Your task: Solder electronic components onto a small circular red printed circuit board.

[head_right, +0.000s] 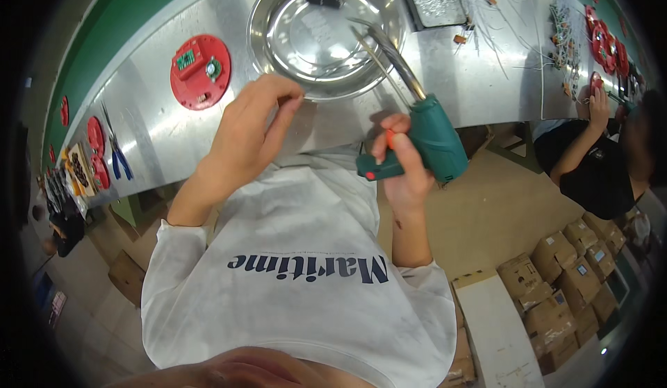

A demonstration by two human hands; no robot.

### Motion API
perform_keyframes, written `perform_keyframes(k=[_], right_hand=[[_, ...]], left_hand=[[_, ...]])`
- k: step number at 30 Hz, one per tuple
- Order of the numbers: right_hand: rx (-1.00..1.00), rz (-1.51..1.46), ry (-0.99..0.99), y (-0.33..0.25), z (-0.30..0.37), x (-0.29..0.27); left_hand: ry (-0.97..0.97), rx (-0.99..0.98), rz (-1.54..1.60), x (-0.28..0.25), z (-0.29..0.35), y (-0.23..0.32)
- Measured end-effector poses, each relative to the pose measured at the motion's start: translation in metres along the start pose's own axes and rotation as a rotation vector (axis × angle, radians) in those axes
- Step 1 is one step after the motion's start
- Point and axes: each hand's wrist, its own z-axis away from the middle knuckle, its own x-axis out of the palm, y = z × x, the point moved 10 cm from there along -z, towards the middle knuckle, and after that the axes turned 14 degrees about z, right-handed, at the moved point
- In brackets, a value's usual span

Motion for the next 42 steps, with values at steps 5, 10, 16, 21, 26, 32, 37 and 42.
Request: perform_keyframes(k=[5, 10, 16, 21, 26, 32, 37, 42], right_hand=[[0.064, 0.253, -0.087, 0.009, -0.003, 0.063], [-0.001, 0.31, -0.219, 0.023, -0.008, 0.093], [-0.027, 0.417, -0.211, 0.025, -0.004, 0.113], [-0.05, 0.452, -0.243, 0.026, -0.005, 0.126], [-0.032, 0.457, -0.232, 0.021, -0.005, 0.128], [0.034, 0.409, -0.193, 0.022, -0.007, 0.12], [0.034, 0.424, -0.271, 0.024, -0.005, 0.126], [0.028, 0.462, -0.298, 0.03, -0.001, 0.131]], left_hand=[[0.098, -0.258, 0.349, -0.007, 0.037, -0.019], [0.178, -0.304, 0.335, -0.018, 0.067, -0.029], [0.205, -0.229, 0.329, -0.026, 0.085, -0.03], [0.217, -0.164, 0.293, -0.033, 0.093, -0.028], [0.357, -0.294, 0.302, -0.054, 0.114, -0.05], [0.857, -0.513, 0.266, -0.101, 0.147, -0.102], [0.83, -0.517, 0.569, -0.102, 0.124, -0.128], [0.722, -0.634, 0.64, -0.094, 0.129, -0.123]])
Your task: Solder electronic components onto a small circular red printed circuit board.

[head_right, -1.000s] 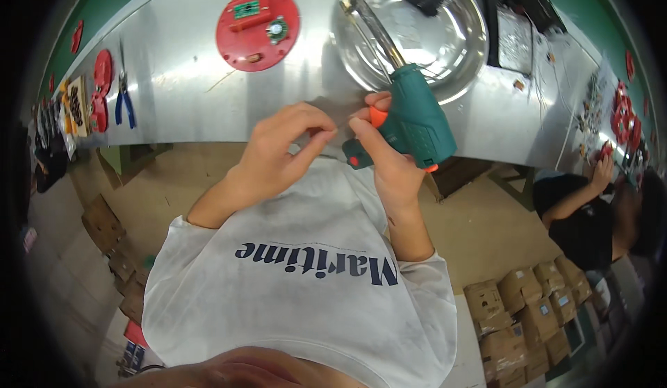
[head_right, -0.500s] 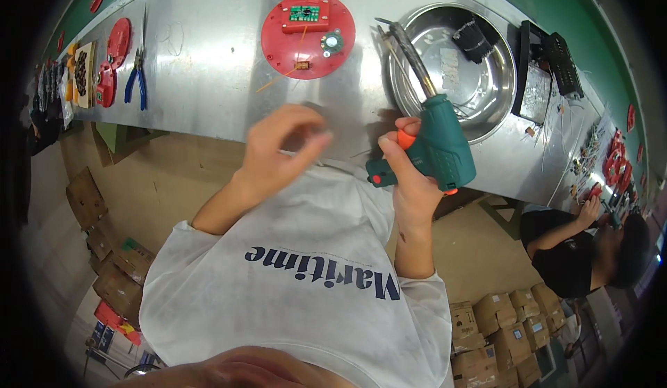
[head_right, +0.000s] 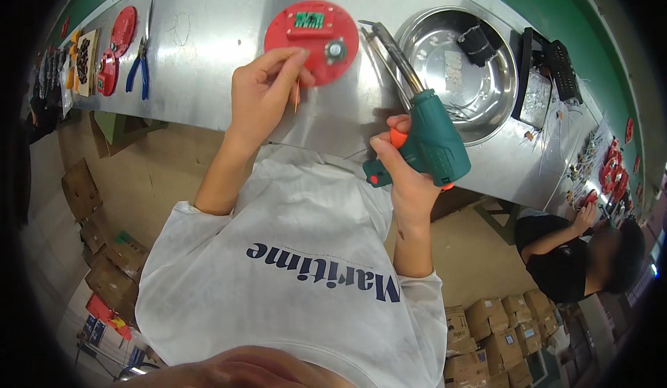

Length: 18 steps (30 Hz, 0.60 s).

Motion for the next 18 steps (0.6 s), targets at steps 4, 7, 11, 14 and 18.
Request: perform_keyframes(k=[4, 7, 11, 14, 18], right_hand=[[0.041, 0.015, -0.028, 0.003, -0.003, 0.021], [0.044, 0.051, -0.093, 0.0, -0.003, 0.041], [-0.034, 0.1, -0.148, -0.005, -0.007, 0.061], [-0.053, 0.152, -0.153, -0.005, -0.007, 0.064], [-0.045, 0.16, -0.123, -0.005, -0.003, 0.066]], left_hand=[[-0.141, -0.08, -0.119, 0.013, 0.025, 0.0], [-0.286, 0.06, -0.357, 0.022, 0.044, 0.006], [-0.322, 0.232, -0.414, 0.031, 0.059, 0.018], [-0.359, 0.313, -0.475, 0.034, 0.064, 0.021], [-0.451, 0.352, -0.57, 0.04, 0.069, 0.024]])
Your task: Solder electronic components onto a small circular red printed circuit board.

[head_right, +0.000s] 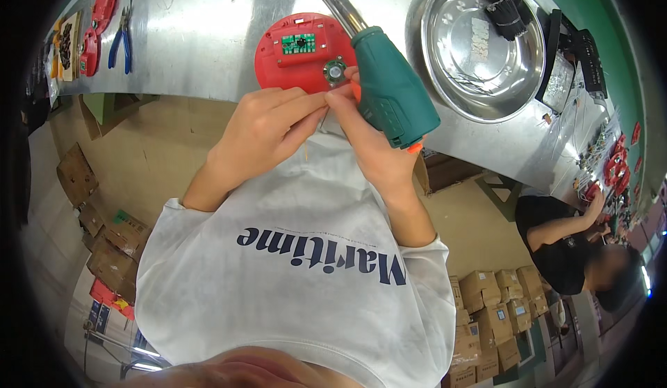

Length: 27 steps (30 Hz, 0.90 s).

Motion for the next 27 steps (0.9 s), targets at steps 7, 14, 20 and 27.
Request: perform_keyframes(k=[7, 14, 20, 27], right_hand=[[-0.001, 0.015, -0.023, 0.001, -0.004, 0.0], [0.012, -0.111, -0.003, 0.013, -0.006, -0.004], [0.21, -0.342, -0.055, 0.026, -0.004, 0.002], [0.254, -0.407, -0.08, 0.029, -0.003, 0.006]], left_hand=[[0.125, -0.19, 0.325, -0.001, 0.002, -0.014], [0.218, -0.019, 0.249, -0.006, 0.003, -0.004], [0.229, -0.043, 0.239, -0.006, 0.003, -0.004], [0.245, -0.043, 0.236, -0.004, 0.002, -0.001]])
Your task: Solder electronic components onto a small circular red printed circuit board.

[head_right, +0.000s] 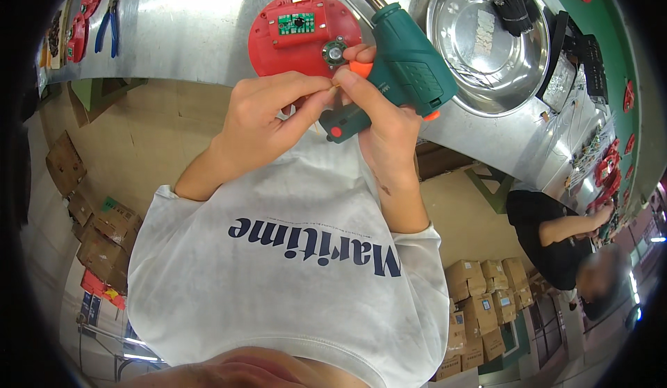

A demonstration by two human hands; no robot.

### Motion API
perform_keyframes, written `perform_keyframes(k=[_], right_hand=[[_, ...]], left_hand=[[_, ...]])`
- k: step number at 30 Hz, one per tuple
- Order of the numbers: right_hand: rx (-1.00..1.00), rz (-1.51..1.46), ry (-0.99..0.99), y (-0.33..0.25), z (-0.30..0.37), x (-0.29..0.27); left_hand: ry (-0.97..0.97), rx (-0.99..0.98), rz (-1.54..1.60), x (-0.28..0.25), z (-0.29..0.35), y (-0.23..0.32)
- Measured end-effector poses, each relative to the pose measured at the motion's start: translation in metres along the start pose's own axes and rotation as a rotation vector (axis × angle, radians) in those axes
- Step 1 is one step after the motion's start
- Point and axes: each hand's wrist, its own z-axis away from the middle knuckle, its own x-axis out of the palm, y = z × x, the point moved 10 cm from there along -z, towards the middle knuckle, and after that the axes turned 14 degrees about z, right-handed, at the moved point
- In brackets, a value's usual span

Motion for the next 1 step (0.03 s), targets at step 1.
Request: perform_keyframes(k=[1], right_hand=[[-0.013, -0.002, -0.022, 0.0012, -0.0008, -0.0002]], left_hand=[[0.003, -0.011, -0.001, 0.0001, -0.0006, 0.0008]])
